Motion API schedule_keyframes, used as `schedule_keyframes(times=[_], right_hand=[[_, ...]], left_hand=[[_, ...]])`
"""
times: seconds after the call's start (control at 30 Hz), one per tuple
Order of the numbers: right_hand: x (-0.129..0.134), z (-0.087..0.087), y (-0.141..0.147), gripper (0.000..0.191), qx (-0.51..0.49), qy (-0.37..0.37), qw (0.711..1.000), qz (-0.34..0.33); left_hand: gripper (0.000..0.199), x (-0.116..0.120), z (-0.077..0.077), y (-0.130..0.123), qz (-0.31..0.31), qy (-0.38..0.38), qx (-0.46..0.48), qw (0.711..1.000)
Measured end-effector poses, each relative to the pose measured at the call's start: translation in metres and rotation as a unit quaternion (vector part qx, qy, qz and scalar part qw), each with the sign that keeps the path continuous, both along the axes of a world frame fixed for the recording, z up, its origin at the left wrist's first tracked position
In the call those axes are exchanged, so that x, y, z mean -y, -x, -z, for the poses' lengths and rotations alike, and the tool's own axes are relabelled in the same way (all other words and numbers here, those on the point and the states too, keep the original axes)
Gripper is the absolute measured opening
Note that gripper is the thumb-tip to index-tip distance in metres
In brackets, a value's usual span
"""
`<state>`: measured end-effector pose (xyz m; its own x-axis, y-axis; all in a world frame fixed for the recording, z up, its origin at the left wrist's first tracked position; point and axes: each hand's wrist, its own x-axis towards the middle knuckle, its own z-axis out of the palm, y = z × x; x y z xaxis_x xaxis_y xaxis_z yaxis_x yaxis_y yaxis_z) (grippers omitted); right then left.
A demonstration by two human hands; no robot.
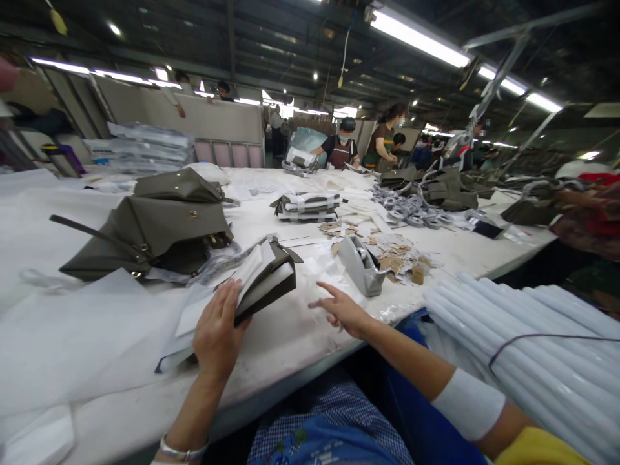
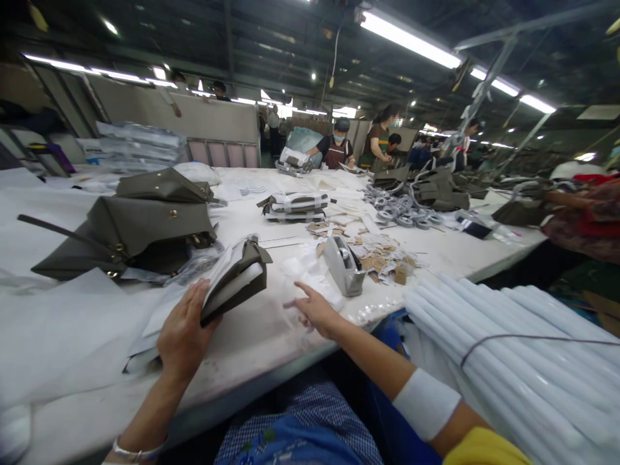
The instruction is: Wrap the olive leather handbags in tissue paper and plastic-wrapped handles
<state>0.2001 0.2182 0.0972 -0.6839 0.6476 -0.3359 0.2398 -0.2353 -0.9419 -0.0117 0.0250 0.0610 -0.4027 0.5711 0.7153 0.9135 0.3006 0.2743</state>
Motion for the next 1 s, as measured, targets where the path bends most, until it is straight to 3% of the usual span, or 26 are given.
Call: schedule_keyframes(times=[0.13, 0.23, 0.33, 0.43, 0.53, 0.6, 0.67, 0.77, 0.87, 0.93, 1.0], right_hand=[[0.022, 0.032, 0.009, 0.076, 0.014, 0.008, 1.000, 0.006], [0.014, 0.030, 0.041, 0.080, -0.039, 0.028, 0.998, 0.042], [-0.012, 0.006, 0.091, 0.080, -0.137, 0.044, 0.987, 0.064], [-0.042, -0.033, 0.135, 0.079, -0.206, 0.028, 0.976, 0.072], [-0.060, -0.068, 0.153, 0.074, -0.311, 0.006, 0.948, 0.063], [-0.058, -0.074, 0.148, 0.071, -0.366, -0.003, 0.929, 0.056], [-0.045, -0.060, 0.133, 0.070, -0.354, 0.002, 0.933, 0.066], [-0.015, -0.013, 0.099, 0.078, -0.236, 0.046, 0.968, 0.077], [0.011, 0.027, 0.066, 0.089, -0.119, 0.110, 0.985, 0.063], [0.019, 0.035, 0.050, 0.094, -0.079, 0.135, 0.987, 0.040], [0.021, 0.030, 0.039, 0.095, -0.067, 0.150, 0.986, 0.012]], left_hand=[[0.082, -0.001, 0.001, 0.001, 0.006, 0.003, -0.002, 1.000], [0.082, -0.002, 0.000, 0.001, 0.000, -0.002, -0.002, 1.000], [0.083, -0.002, -0.002, 0.002, -0.004, -0.008, 0.000, 1.000], [0.083, 0.000, -0.003, 0.004, -0.013, -0.017, 0.004, 1.000], [0.083, 0.003, -0.002, 0.008, -0.028, -0.033, 0.007, 0.999], [0.082, 0.004, -0.003, 0.010, -0.034, -0.045, 0.010, 0.998], [0.083, 0.005, -0.003, 0.011, -0.038, -0.056, 0.015, 0.998], [0.081, 0.005, -0.005, 0.010, -0.034, -0.059, 0.019, 0.997], [0.077, 0.004, -0.005, 0.009, -0.023, -0.052, 0.017, 0.998], [0.076, 0.004, -0.005, 0.008, -0.022, -0.049, 0.019, 0.998], [0.075, 0.004, -0.006, 0.007, -0.026, -0.044, 0.027, 0.998]])
